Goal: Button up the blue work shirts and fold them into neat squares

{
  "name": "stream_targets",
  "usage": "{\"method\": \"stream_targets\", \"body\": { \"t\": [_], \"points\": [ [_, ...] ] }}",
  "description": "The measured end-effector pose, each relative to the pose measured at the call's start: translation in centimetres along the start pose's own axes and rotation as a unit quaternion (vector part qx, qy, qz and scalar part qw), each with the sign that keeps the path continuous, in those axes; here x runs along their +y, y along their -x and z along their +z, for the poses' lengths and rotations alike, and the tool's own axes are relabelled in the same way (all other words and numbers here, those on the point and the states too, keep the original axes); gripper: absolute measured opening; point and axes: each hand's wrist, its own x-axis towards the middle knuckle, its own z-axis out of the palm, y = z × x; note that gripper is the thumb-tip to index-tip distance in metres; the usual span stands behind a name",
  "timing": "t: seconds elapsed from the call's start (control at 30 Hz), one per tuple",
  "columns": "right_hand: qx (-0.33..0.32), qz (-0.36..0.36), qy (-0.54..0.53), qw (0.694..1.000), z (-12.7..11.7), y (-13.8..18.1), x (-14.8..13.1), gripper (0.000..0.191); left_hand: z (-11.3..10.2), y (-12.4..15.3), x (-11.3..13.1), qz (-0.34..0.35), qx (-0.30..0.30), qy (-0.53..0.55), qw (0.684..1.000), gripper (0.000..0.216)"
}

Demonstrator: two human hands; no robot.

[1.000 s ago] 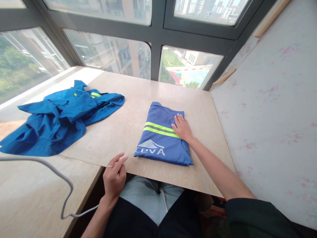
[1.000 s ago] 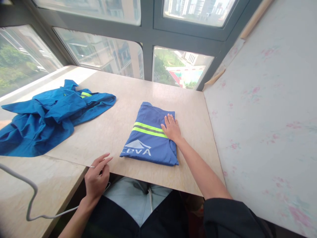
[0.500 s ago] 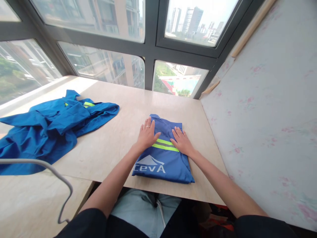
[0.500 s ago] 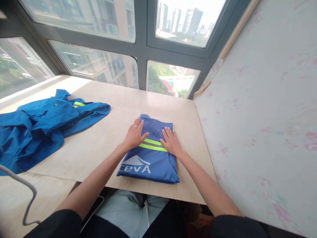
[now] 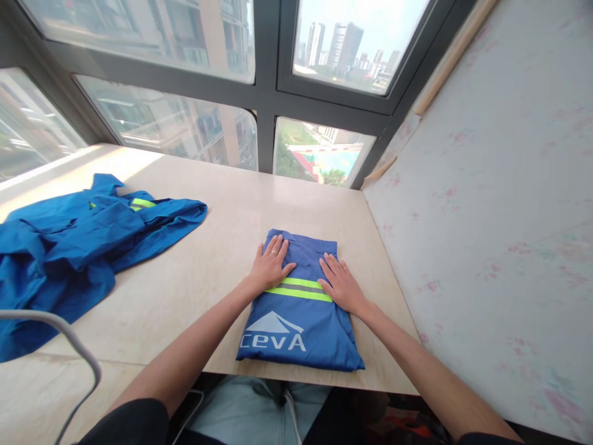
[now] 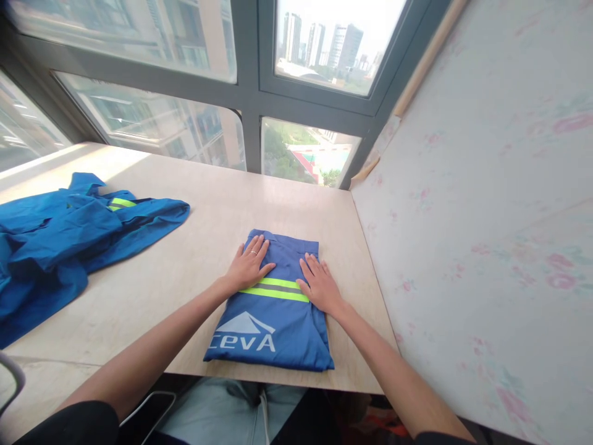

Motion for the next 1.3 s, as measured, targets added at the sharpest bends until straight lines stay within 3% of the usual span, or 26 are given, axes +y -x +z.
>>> {"method": "stream_targets", "body": {
  "t": [0.2, 0.4, 0.5, 0.63, 0.83, 1.3],
  "points": [
    [0.012, 0.026, -0.020, 0.999, -1.3, -1.1, -0.8, 0.054, -0.9, -0.1, -0.2, 0.014, 0.024, 0.014, 1.000, 0.070],
    [0.088, 0.033, -0.040, 0.995, -3.8, -6.2, -3.8, 0.049, -2.3, -2.2, -0.7, 0.007, 0.124, -0.003, 0.992, 0.063],
    [0.111, -0.007, -0.049, 0.993, -3.9, -9.3, -5.4, 0.053, -2.1, -3.4, -1.0, 0.042, 0.095, -0.004, 0.995, 0.061],
    [0.065, -0.092, -0.077, 0.991, -1.7, -11.6, -6.2, 0.061, -0.8, -3.9, -1.6, 0.070, 0.028, -0.014, 0.997, 0.053],
    [0.056, -0.063, -0.058, 0.995, 0.9, -10.8, -5.3, 0.061, 0.2, -3.5, -1.8, 0.040, 0.032, -0.020, 0.998, 0.054],
    [0.030, -0.020, 0.015, 0.999, -0.1, -7.6, -0.3, 0.064, 0.3, -2.9, -2.1, -0.011, 0.046, 0.020, 0.999, 0.072]
  ]
}}
